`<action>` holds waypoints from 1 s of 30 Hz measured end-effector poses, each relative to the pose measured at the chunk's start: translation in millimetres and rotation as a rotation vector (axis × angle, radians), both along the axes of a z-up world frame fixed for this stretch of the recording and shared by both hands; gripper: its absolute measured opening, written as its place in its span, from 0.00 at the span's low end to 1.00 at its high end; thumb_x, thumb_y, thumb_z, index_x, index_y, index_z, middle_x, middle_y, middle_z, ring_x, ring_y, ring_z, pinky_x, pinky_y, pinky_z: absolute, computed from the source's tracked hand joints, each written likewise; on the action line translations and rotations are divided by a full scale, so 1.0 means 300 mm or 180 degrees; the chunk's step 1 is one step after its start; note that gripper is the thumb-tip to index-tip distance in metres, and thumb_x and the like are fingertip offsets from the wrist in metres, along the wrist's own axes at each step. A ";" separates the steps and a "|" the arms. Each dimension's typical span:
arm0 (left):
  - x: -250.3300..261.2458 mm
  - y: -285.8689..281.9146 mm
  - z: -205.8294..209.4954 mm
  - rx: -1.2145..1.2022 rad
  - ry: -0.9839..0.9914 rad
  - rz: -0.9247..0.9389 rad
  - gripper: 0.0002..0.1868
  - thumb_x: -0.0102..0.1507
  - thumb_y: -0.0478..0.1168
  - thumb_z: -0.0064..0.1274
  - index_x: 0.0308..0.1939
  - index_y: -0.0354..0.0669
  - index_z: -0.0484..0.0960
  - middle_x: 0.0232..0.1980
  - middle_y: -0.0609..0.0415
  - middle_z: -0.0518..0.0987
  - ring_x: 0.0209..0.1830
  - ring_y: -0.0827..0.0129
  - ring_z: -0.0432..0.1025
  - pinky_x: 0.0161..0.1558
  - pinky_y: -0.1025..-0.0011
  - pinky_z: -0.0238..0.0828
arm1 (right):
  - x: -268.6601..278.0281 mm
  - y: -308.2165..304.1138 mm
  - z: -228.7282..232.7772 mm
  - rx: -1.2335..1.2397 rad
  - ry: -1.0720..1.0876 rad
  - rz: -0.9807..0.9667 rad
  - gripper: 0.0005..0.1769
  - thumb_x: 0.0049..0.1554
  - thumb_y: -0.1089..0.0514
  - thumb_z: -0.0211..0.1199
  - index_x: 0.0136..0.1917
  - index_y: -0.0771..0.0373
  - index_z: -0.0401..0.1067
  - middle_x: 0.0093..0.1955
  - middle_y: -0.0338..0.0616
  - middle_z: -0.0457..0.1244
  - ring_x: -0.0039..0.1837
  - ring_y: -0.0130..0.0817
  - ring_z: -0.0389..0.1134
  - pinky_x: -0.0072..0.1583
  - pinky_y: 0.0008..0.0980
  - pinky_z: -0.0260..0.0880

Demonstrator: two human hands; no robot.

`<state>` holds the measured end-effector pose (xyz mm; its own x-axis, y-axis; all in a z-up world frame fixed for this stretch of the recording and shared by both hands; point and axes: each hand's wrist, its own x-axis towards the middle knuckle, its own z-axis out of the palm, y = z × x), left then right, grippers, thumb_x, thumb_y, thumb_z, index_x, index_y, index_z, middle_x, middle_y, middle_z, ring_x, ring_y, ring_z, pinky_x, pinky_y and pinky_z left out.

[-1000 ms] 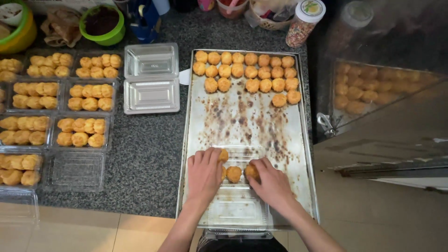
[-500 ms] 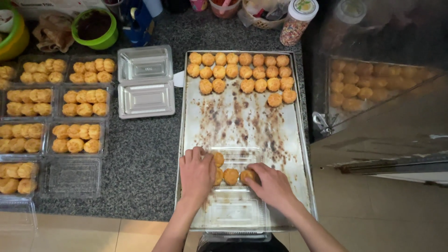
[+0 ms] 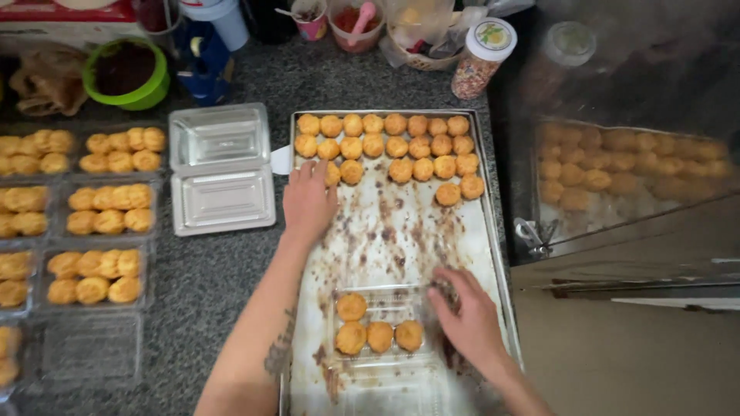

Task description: Packing small round pastries from a metal tray into clear plastic containers at a bakery counter.

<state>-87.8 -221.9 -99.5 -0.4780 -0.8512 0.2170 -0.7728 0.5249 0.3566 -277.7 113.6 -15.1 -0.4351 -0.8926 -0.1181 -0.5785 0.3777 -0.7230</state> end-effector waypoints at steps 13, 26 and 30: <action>0.037 0.074 -0.002 0.0479 -0.0220 0.0196 0.30 0.65 0.51 0.64 0.70 0.49 0.78 0.58 0.47 0.82 0.62 0.46 0.78 0.58 0.46 0.79 | -0.320 -0.478 -0.083 0.0454 0.0978 0.0094 0.35 0.65 0.45 0.67 0.83 0.54 0.69 0.82 0.56 0.60 0.75 0.72 0.69 0.70 0.75 0.71; 0.094 0.785 0.313 0.0857 0.0456 -0.0483 0.24 0.74 0.53 0.53 0.68 0.44 0.83 0.64 0.52 0.87 0.59 0.57 0.73 0.58 0.56 0.68 | -0.155 -0.383 0.098 0.1841 0.0794 0.0444 0.37 0.71 0.36 0.57 0.88 0.47 0.57 0.91 0.53 0.50 0.42 0.36 0.75 0.46 0.32 0.82; 0.075 0.889 0.204 0.0082 -0.0065 -0.0249 0.21 0.73 0.58 0.58 0.63 0.51 0.83 0.50 0.58 0.85 0.50 0.61 0.71 0.51 0.61 0.64 | -0.095 -0.226 0.069 0.1541 0.0456 0.0089 0.34 0.69 0.34 0.61 0.80 0.50 0.66 0.75 0.42 0.66 0.53 0.37 0.76 0.58 0.40 0.80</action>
<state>-65.4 44.7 -38.4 -0.5473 -0.8162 0.1849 -0.7371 0.5748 0.3553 -306.0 45.7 5.7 -0.4541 -0.7617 -0.4622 -0.6738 0.6330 -0.3812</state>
